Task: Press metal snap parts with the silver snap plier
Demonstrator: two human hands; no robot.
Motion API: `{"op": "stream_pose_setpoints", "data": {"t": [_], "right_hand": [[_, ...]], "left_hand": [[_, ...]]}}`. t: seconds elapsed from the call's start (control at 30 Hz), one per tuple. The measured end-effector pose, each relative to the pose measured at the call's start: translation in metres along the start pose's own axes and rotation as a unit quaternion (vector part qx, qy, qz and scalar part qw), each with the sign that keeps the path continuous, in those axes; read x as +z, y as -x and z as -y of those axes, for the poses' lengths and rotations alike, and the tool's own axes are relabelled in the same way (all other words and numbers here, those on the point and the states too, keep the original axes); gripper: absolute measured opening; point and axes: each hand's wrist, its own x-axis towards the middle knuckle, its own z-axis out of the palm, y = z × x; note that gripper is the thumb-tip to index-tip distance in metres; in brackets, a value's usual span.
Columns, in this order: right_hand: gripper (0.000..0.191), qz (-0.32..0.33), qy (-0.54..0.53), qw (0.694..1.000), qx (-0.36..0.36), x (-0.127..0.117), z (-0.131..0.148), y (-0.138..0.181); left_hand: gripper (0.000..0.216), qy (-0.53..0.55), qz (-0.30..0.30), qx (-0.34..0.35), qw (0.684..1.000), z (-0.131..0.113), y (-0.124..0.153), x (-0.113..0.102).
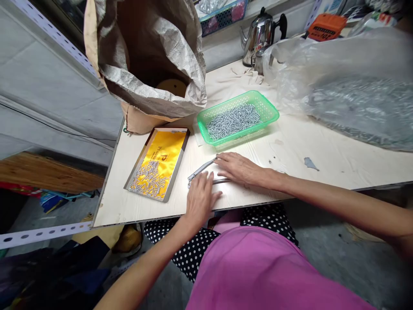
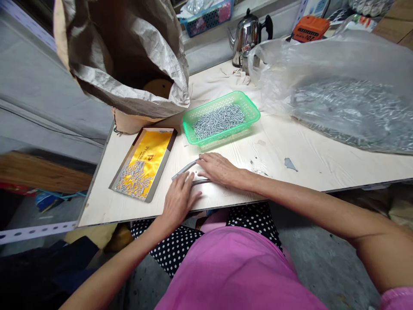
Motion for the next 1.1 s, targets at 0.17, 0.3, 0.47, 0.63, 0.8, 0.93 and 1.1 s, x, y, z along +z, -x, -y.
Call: {"op": "stream_pose_setpoints", "data": {"t": [0.17, 0.3, 0.47, 0.63, 0.8, 0.93, 1.1], "right_hand": [[0.026, -0.001, 0.006, 0.997, -0.076, -0.004, 0.023, -0.018], [0.016, 0.072, 0.037, 0.977, -0.198, 0.012, 0.06, -0.044], [0.013, 0.108, 0.088, 0.951, -0.276, 0.032, 0.086, -0.065], [0.012, 0.109, 0.053, 0.939, -0.322, 0.04, 0.084, -0.069], [0.013, 0.121, -0.023, 0.97, -0.21, 0.043, 0.075, -0.076], [0.017, 0.127, -0.039, 0.977, -0.165, 0.038, 0.069, -0.08], [0.016, 0.185, 0.016, 0.958, -0.217, 0.026, 0.078, -0.078]], "left_hand": [[0.06, 0.009, 0.015, 0.069, 0.997, -0.026, 0.042, 0.019], [0.061, 0.024, 0.021, 0.056, 0.998, -0.027, 0.049, 0.035], [0.06, 0.055, 0.009, 0.04, 0.998, -0.022, 0.057, 0.047], [0.062, 0.064, -0.012, 0.047, 0.997, -0.019, 0.062, 0.054], [0.073, 0.061, -0.028, 0.076, 0.995, -0.013, 0.06, 0.05], [0.078, 0.062, -0.03, 0.091, 0.993, -0.013, 0.057, 0.049], [0.074, 0.085, -0.01, 0.072, 0.994, -0.02, 0.052, 0.055]]}}
